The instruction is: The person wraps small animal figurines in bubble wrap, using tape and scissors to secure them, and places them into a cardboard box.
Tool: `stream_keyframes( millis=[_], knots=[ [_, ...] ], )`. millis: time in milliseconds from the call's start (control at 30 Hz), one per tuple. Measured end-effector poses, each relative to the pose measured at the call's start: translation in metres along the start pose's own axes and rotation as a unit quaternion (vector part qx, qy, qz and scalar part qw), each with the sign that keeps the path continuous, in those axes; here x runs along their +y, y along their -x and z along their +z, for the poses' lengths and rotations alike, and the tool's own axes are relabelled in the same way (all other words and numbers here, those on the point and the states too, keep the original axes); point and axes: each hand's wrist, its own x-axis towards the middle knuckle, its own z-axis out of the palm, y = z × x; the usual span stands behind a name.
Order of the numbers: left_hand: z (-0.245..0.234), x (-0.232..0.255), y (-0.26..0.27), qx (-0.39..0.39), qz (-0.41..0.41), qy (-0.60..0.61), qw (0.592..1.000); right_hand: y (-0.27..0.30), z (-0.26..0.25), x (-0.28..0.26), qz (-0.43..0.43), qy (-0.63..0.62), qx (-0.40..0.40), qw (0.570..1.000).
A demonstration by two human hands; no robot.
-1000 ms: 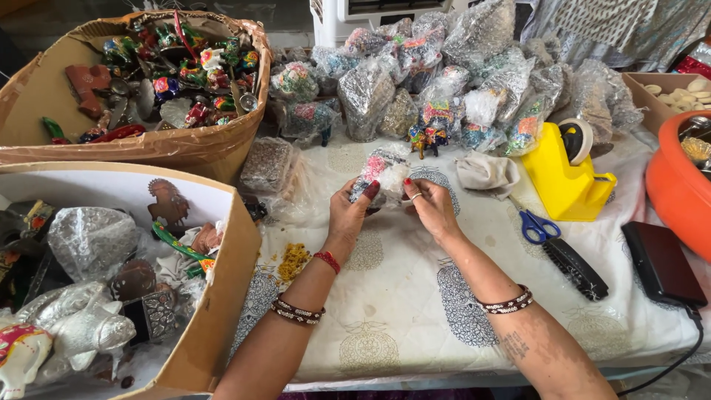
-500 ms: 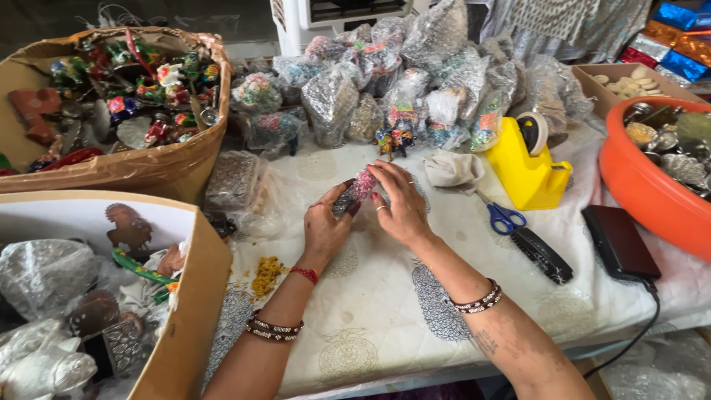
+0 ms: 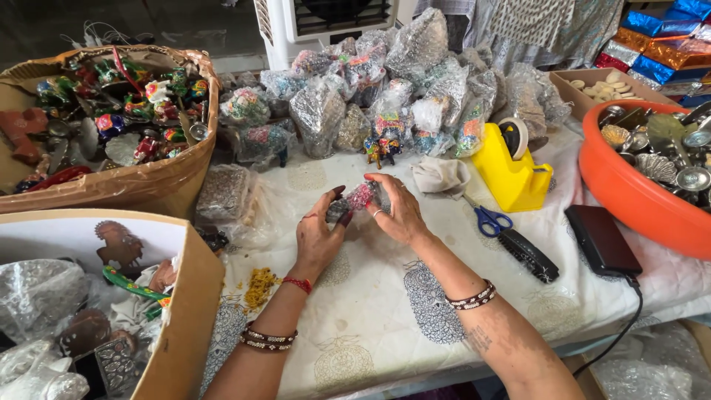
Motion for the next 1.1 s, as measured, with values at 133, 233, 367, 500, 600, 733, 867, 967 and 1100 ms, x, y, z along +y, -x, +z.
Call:
stream_keyframes(
  millis=[133,233,367,500,600,733,867,967,1100],
  knots=[
    [-0.002,-0.004,0.001,-0.005,-0.002,0.002,1.0,-0.001,-0.003,-0.001,0.008,0.009,-0.017,1.0],
    [0.001,-0.006,0.002,0.015,0.019,-0.006,1.0,0.0,-0.01,0.003,-0.003,0.045,-0.036,0.998],
    [0.005,-0.007,0.001,-0.002,-0.047,-0.029,0.998,-0.007,-0.019,0.015,0.009,0.107,-0.017,0.994],
    [0.009,-0.014,0.002,-0.087,-0.106,-0.123,0.983,-0.016,-0.048,0.029,0.016,0.156,0.092,0.983],
    [0.011,-0.014,0.004,-0.143,-0.112,-0.175,0.968,-0.025,-0.088,0.043,0.035,0.119,0.206,0.971],
    [0.012,-0.011,0.006,-0.142,-0.089,-0.178,0.97,-0.042,-0.147,0.1,0.026,0.113,0.294,0.949],
    [0.013,-0.013,0.005,-0.136,-0.078,-0.172,0.973,-0.057,-0.2,0.191,0.116,0.028,0.361,0.925],
    [0.013,-0.012,0.003,-0.134,-0.073,-0.166,0.974,-0.063,-0.23,0.248,0.196,-0.086,0.401,0.891],
    [0.012,-0.007,0.0,-0.133,-0.078,-0.166,0.974,-0.076,-0.242,0.315,0.208,-0.174,0.442,0.855]
  ],
)
